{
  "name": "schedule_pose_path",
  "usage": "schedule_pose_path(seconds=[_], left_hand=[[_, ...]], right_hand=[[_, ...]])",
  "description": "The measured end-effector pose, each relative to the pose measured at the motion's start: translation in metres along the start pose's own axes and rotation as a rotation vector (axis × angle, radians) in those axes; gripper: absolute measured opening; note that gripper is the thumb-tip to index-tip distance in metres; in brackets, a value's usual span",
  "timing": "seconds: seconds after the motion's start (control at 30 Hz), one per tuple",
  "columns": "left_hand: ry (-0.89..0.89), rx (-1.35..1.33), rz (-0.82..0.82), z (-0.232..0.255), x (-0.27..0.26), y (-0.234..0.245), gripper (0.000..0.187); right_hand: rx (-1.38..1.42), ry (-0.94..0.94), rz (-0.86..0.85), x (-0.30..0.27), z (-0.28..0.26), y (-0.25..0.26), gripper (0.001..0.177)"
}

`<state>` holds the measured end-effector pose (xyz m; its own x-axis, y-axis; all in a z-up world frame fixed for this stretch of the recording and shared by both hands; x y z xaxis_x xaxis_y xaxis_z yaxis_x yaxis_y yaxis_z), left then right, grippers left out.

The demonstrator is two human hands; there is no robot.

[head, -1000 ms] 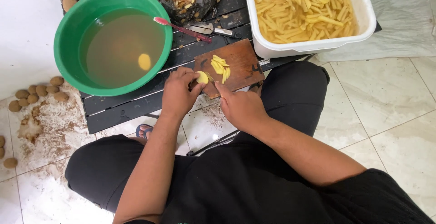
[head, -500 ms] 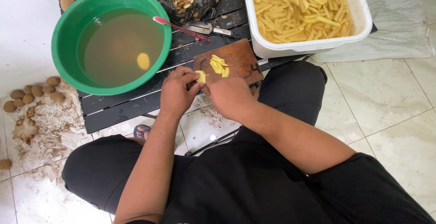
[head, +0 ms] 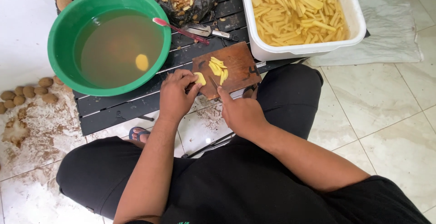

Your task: Slicing peeled potatoes into french fries using a knife and a cutting board, then placing them in water.

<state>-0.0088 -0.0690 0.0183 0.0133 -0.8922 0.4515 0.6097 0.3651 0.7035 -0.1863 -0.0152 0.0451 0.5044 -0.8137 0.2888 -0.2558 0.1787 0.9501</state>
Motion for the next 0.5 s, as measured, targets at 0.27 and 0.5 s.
schedule_pose_path(seconds=[0.27,0.5], left_hand=[[-0.008,-0.025,0.024,-0.005,-0.001,-0.005,0.023],[-0.078,0.001,0.016,-0.014,-0.003,-0.014,0.024]], right_hand=[[0.029,0.021,0.013,0.038,-0.017,0.017,0.034],[0.055,0.007,-0.107,0.067,-0.027,0.018,0.025]])
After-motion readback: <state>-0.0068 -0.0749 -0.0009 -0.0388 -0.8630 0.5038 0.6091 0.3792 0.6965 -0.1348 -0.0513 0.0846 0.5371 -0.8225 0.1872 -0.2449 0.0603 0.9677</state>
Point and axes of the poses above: each hand's wrist, its own x-axis towards the middle knuckle, its own y-axis out of the back of the hand, z = x × y, the point moved 8 cm from there along x, towards the middle knuckle, and after that the axes turned 9 degrees about z, right-handed, at the moved point
